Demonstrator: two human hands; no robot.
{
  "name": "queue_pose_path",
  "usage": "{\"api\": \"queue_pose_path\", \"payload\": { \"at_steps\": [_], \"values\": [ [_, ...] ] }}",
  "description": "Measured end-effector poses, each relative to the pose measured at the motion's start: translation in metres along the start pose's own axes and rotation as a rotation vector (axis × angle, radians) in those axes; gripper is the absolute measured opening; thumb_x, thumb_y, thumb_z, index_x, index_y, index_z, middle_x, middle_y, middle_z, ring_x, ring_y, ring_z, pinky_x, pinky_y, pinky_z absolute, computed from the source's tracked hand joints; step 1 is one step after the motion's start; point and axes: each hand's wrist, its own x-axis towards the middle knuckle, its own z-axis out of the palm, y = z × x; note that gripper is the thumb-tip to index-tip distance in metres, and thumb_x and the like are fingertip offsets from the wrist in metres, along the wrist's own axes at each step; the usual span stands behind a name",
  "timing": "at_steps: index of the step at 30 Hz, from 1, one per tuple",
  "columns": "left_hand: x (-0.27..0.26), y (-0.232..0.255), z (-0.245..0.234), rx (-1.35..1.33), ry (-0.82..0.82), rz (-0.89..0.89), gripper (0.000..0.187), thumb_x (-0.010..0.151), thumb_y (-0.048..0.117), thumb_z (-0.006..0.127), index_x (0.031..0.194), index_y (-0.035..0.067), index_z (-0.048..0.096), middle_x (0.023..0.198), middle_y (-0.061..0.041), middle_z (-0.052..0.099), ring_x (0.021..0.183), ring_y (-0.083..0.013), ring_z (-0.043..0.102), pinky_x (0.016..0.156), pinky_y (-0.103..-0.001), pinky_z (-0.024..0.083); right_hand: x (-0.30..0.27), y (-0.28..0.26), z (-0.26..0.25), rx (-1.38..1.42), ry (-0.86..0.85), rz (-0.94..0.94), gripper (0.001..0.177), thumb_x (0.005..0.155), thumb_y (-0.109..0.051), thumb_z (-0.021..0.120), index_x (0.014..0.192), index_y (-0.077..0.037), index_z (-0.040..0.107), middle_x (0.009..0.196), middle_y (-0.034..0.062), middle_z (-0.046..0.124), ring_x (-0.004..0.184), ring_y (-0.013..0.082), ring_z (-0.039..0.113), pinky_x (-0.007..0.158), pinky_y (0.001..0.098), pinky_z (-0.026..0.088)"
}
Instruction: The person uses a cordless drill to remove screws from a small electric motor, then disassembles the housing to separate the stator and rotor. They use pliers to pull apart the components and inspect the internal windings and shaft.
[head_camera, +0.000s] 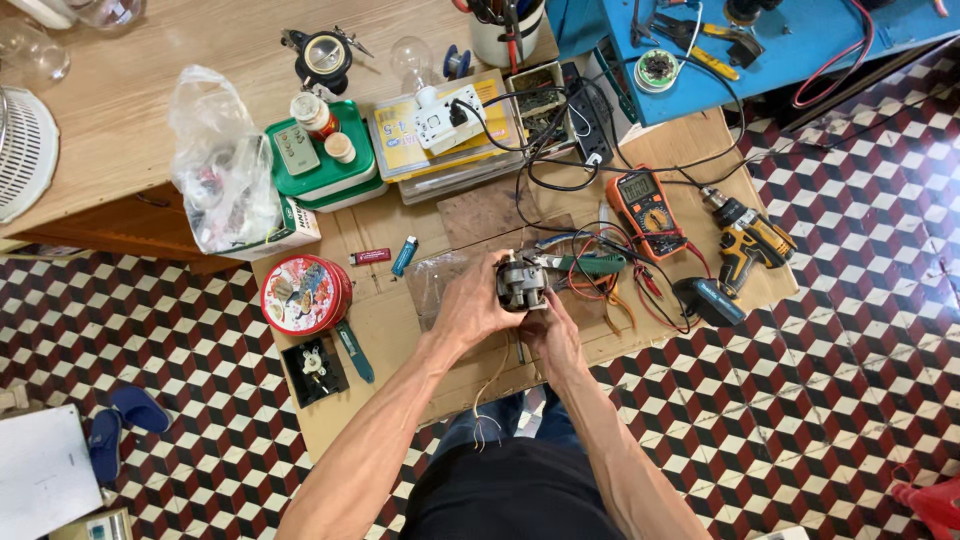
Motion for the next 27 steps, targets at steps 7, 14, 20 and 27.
{"api": "queue_pose_path", "payload": {
  "at_steps": [7, 14, 20, 27],
  "values": [
    [-0.021, -0.002, -0.005, 0.112, 0.104, -0.038, 0.085, 0.064, 0.033, 0.092, 0.133, 0.005, 0.051, 0.120, -0.016, 0.067, 0.109, -0.0339, 0.068, 0.092, -0.044, 0.055, 0.005, 0.025, 0.012, -0.195, 0.115, 0.078, 0.055, 0.104, -0.042, 0.046, 0.156, -0.024, 0.045, 0.103, 0.0085, 0.071, 0.083, 0.0190, 0.068, 0.078, 0.0352, 0.057],
    [-0.027, 0.003, -0.007, 0.238, 0.120, -0.075, 0.085, 0.062, 0.030, 0.092, 0.132, 0.005, 0.052, 0.117, -0.016, 0.066, 0.108, -0.0327, 0.067, 0.093, -0.045, 0.056, 0.016, 0.017, 0.001, -0.288, -0.087, -0.057, 0.053, 0.106, -0.036, 0.046, 0.147, -0.003, 0.055, 0.110, 0.0119, 0.072, 0.091, 0.0236, 0.069, 0.083, 0.0391, 0.056],
    [-0.034, 0.015, -0.026, 0.114, 0.196, -0.177, 0.088, 0.060, 0.034, 0.094, 0.130, 0.000, 0.053, 0.116, -0.019, 0.065, 0.104, -0.0340, 0.066, 0.088, -0.043, 0.057, 0.000, -0.028, 0.017, -0.385, -0.207, -0.109, 0.051, 0.099, -0.026, 0.049, 0.144, -0.001, 0.057, 0.143, 0.0103, 0.062, 0.130, 0.0211, 0.056, 0.113, 0.0346, 0.041],
    [-0.051, 0.029, -0.063, 0.042, 0.224, -0.292, 0.068, 0.065, 0.041, 0.091, 0.117, 0.005, 0.066, 0.103, -0.013, 0.075, 0.092, -0.0290, 0.075, 0.083, -0.038, 0.060, -0.026, -0.101, 0.041, -0.657, 0.160, -0.243, 0.061, 0.104, -0.045, 0.034, 0.151, -0.007, 0.045, 0.159, 0.0140, 0.041, 0.149, 0.0252, 0.035, 0.121, 0.0397, 0.027]
  ]
}}
